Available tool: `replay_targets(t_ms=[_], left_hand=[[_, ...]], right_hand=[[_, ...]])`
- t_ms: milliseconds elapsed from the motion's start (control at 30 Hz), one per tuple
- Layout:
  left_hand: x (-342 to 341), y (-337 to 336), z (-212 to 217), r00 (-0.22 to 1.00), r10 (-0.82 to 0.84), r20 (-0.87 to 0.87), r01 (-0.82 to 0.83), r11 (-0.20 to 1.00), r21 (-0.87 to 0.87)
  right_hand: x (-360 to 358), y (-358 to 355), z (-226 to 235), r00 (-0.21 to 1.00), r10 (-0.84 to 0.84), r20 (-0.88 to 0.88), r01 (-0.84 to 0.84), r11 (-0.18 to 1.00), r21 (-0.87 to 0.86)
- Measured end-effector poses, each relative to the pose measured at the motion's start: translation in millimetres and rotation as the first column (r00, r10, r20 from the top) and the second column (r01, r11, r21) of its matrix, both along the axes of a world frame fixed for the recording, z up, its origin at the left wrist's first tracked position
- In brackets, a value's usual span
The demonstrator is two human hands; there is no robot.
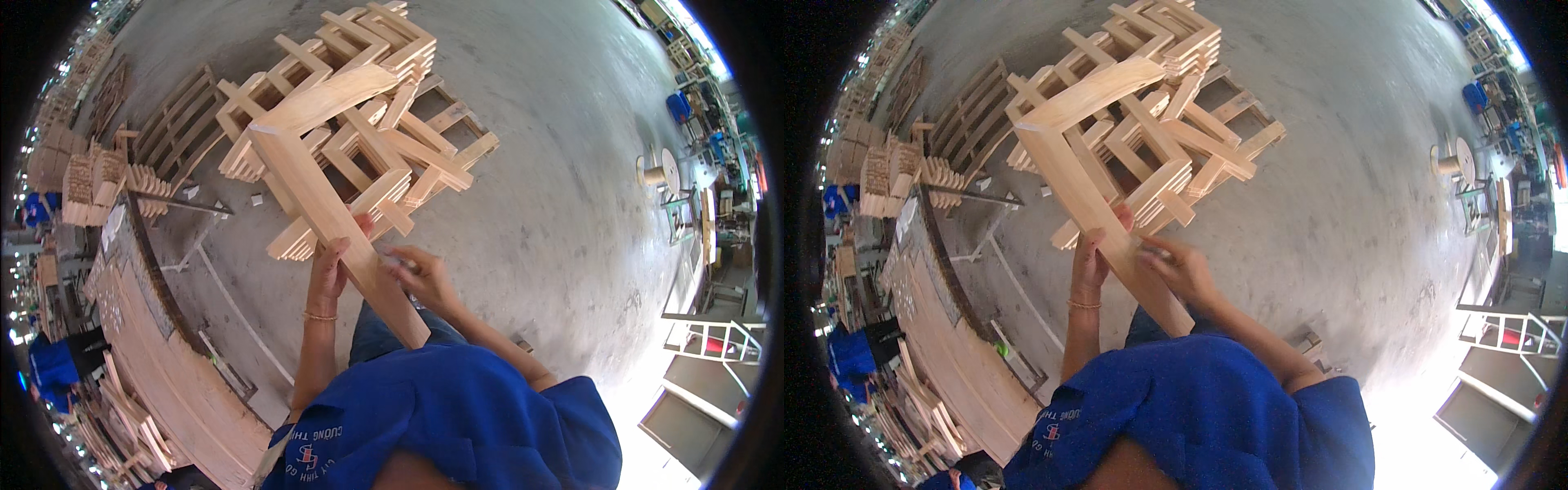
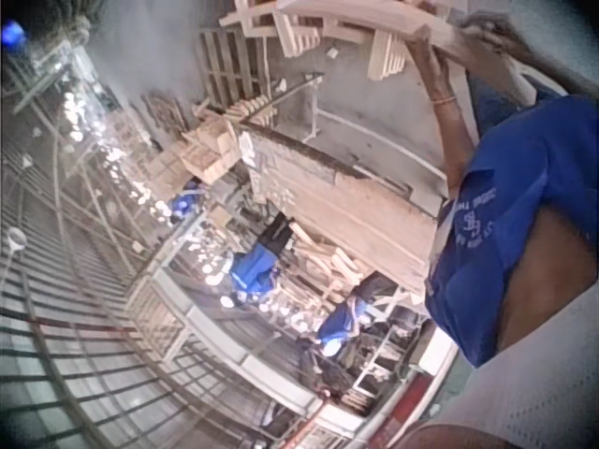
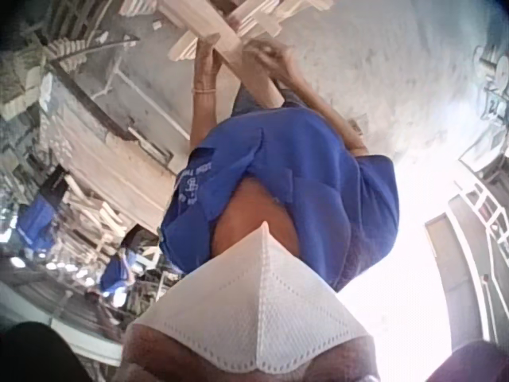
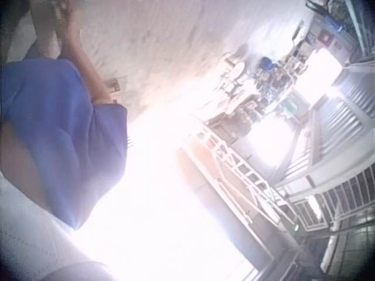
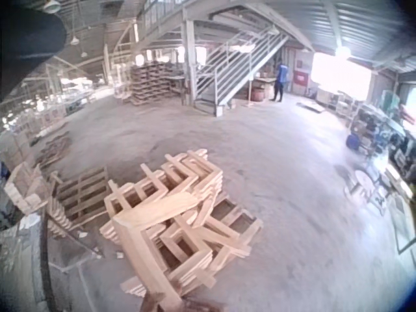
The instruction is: The person repeatedly picks up L-shaped wooden frames from a pile, uses a small metal tool to scrape or smooth the inner corners, and places the frames back onto the pile. The task is performed one at a time in a repetitive cycle.
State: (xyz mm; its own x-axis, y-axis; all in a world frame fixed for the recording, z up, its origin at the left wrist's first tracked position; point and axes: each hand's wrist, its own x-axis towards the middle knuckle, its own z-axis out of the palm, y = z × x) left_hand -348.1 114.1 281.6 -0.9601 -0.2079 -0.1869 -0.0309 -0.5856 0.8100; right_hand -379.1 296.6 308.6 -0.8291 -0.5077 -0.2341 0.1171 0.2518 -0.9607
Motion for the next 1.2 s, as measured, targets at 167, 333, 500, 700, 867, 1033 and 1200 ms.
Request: replay_targets(t_ms=[167, 333, 500, 700, 867, 1033, 1200], left_hand=[[-52.4, -31.1, -19.6, 0.961, -0.267, 0.073, 0.252, 0.953, 0.166], [-107.0, -77.2, -34.9, 0.818, -0.561, 0.126, 0.542, 0.826, 0.154], [-180.1, -103.7, -14.7, 0.52, -0.839, 0.16, 0.836, 0.538, 0.105], [-289.5, -118.4, 15.4, 0.903, -0.298, 0.309, 0.388, 0.259, -0.884], [-294.4, -89.2, -6.4, 0.962, 0.273, -0.011, -0.193, 0.652, -0.733], [-216.1, -32.7, -116.8, 0.857, 0.223, 0.464, 0.047, 0.863, -0.502], [-168.4, 16.8, -169.2, 0.746, 0.084, 0.661, 0.096, 0.968, -0.232]], right_hand=[[-111.2, 66.6, -16.1, 0.929, -0.105, -0.354, 0.202, 0.947, 0.25], [-263.0, 60.7, 28.8, 0.79, 0.132, -0.598, 0.17, 0.891, 0.421], [-348.2, 51.0, 12.1, 0.92, 0.368, 0.133, -0.372, 0.718, 0.588], [-288.3, 125.9, -46.3, 0.89, -0.041, 0.453, -0.048, 0.982, 0.184], [-229.2, 156.1, -146.7, 0.627, -0.41, 0.663, 0.506, 0.861, 0.054], [-269.7, 113.6, -266.2, 0.584, -0.545, 0.602, 0.653, 0.756, 0.051], [-317.8, 92.5, -375.1, 0.492, -0.513, 0.704, 0.712, 0.703, 0.015]])
